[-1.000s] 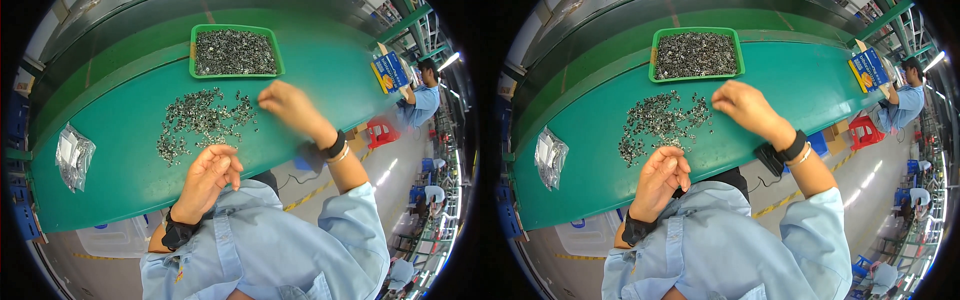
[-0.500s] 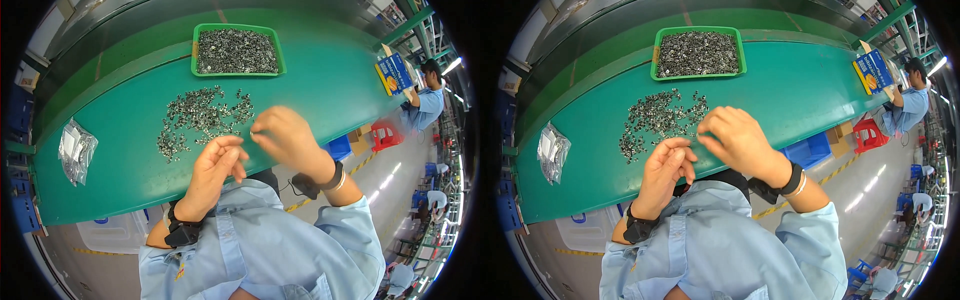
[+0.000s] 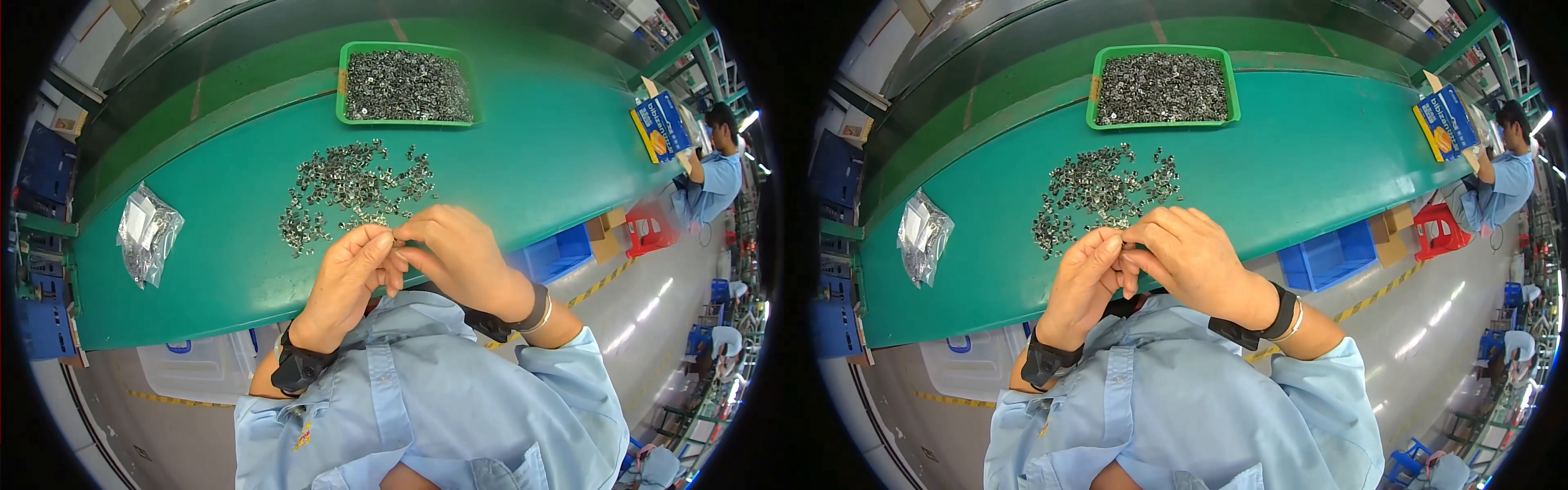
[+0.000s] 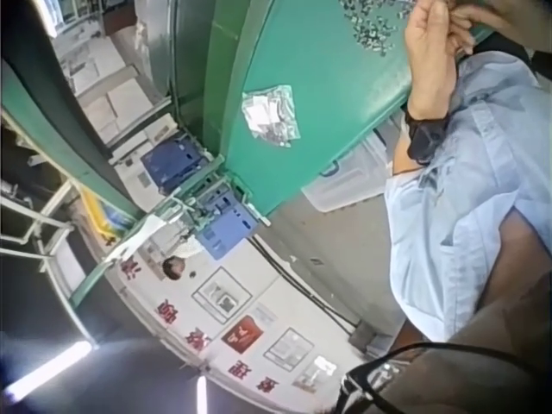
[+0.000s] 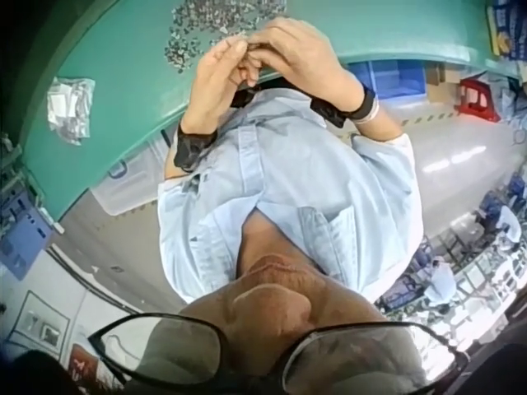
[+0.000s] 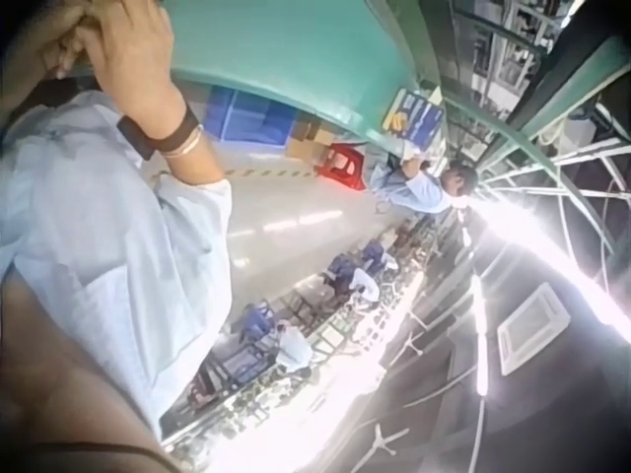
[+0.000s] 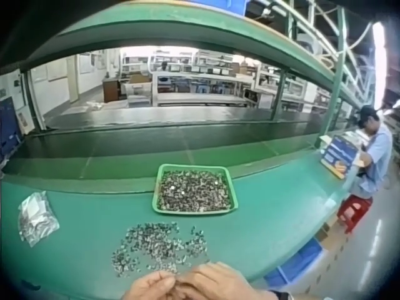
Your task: The person picks up a metal clip from the table by hand, inspects it, and places it into a green tray. This process is repeated for other metal clips on the table.
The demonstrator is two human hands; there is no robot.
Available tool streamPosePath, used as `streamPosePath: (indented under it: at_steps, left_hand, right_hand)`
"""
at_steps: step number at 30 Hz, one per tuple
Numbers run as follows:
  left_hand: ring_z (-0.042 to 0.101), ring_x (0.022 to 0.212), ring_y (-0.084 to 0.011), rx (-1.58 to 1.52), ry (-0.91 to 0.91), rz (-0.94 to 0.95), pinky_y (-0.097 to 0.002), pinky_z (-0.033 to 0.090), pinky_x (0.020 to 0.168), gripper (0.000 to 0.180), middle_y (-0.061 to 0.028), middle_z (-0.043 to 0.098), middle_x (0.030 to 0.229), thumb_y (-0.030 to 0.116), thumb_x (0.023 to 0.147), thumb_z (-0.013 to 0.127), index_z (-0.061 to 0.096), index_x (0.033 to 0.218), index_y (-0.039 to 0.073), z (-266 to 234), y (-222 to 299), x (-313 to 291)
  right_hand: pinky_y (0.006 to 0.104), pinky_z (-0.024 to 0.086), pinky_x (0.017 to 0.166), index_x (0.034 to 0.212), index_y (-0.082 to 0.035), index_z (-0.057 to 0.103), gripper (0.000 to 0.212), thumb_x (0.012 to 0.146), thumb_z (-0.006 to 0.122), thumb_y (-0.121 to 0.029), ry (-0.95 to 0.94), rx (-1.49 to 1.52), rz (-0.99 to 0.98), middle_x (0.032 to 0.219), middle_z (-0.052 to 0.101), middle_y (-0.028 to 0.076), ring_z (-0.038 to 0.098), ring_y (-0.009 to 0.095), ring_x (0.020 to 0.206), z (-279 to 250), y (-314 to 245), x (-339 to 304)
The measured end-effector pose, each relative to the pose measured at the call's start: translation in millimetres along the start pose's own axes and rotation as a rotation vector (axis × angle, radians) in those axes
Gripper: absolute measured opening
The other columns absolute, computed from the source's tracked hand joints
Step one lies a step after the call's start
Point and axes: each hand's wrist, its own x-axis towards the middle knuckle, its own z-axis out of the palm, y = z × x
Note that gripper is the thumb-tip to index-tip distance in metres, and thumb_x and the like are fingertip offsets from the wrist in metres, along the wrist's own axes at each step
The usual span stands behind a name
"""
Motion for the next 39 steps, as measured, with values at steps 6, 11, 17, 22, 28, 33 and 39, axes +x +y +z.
streamPosePath:
  at_steps: [6,11,17,22,28,33,39]
  left_hand:
    - [0.056,0.063,-0.0125,-0.049,-0.036,0.046,-0.0246,0.045,0.054,0.023,-0.0079,0.061,0.079,0.024,0.096,0.047,0.052,0.097,0.001,2.7,0.4,0.5]
    - [0.057,0.062,-0.0132,0.144,0.041,0.145,-0.0244,0.046,0.053,0.023,-0.0087,0.062,0.080,0.022,0.097,0.044,0.052,0.095,0.000,9.1,-1.1,-1.8]
    - [0.059,0.063,-0.0141,0.294,0.081,0.201,-0.0240,0.047,0.051,0.023,-0.0101,0.062,0.082,0.021,0.097,0.043,0.052,0.095,0.000,12.6,3.6,-6.1]
    - [0.060,0.062,-0.0142,0.264,0.036,0.153,-0.0243,0.047,0.051,0.024,-0.0113,0.063,0.084,0.022,0.097,0.044,0.054,0.096,0.000,9.4,8.5,-7.0]
    - [0.059,0.063,-0.0135,0.080,-0.023,0.105,-0.0244,0.046,0.053,0.029,-0.0121,0.065,0.089,0.025,0.097,0.044,0.056,0.097,-0.001,2.6,6.3,-7.1]
    - [0.058,0.062,-0.0140,0.036,-0.030,0.072,-0.0248,0.045,0.052,0.031,-0.0118,0.065,0.087,0.027,0.097,0.042,0.056,0.097,-0.001,1.3,5.3,-7.5]
    - [0.059,0.063,-0.0142,0.046,-0.040,0.064,-0.0245,0.044,0.052,0.030,-0.0126,0.063,0.090,0.026,0.098,0.042,0.055,0.099,-0.001,5.8,4.5,-7.6]
  right_hand:
    - [0.0341,0.046,0.063,0.092,-0.009,0.059,0.026,0.070,0.072,-0.005,0.093,0.103,0.027,0.082,0.060,0.006,0.059,0.024,0.074,7.7,-1.1,-1.9]
    - [0.0338,0.045,0.062,0.091,-0.008,0.059,0.025,0.069,0.072,-0.005,0.154,0.052,0.017,0.083,0.060,0.006,0.059,0.024,0.073,8.0,-1.3,-5.3]
    - [0.0326,0.043,0.061,0.089,-0.008,0.060,0.024,0.067,0.072,-0.004,0.128,-0.066,-0.034,0.083,0.060,0.005,0.057,0.024,0.073,0.3,-7.2,-0.4]
    - [0.0325,0.042,0.063,0.090,-0.008,0.061,0.025,0.068,0.071,-0.004,0.130,-0.027,-0.043,0.085,0.060,0.005,0.057,0.024,0.076,1.7,-7.3,1.8]
    - [0.0321,0.039,0.064,0.092,-0.010,0.060,0.021,0.073,0.069,-0.012,0.192,0.114,0.030,0.085,0.057,0.002,0.054,0.020,0.076,12.6,-7.9,2.1]
    - [0.0323,0.040,0.065,0.091,-0.010,0.060,0.021,0.072,0.069,-0.009,0.182,0.077,0.006,0.086,0.058,0.003,0.054,0.020,0.077,11.9,-6.1,2.3]
    - [0.0331,0.044,0.065,0.088,-0.008,0.060,0.025,0.067,0.071,-0.003,0.169,0.002,-0.073,0.085,0.060,0.005,0.057,0.024,0.078,6.0,-3.8,2.0]
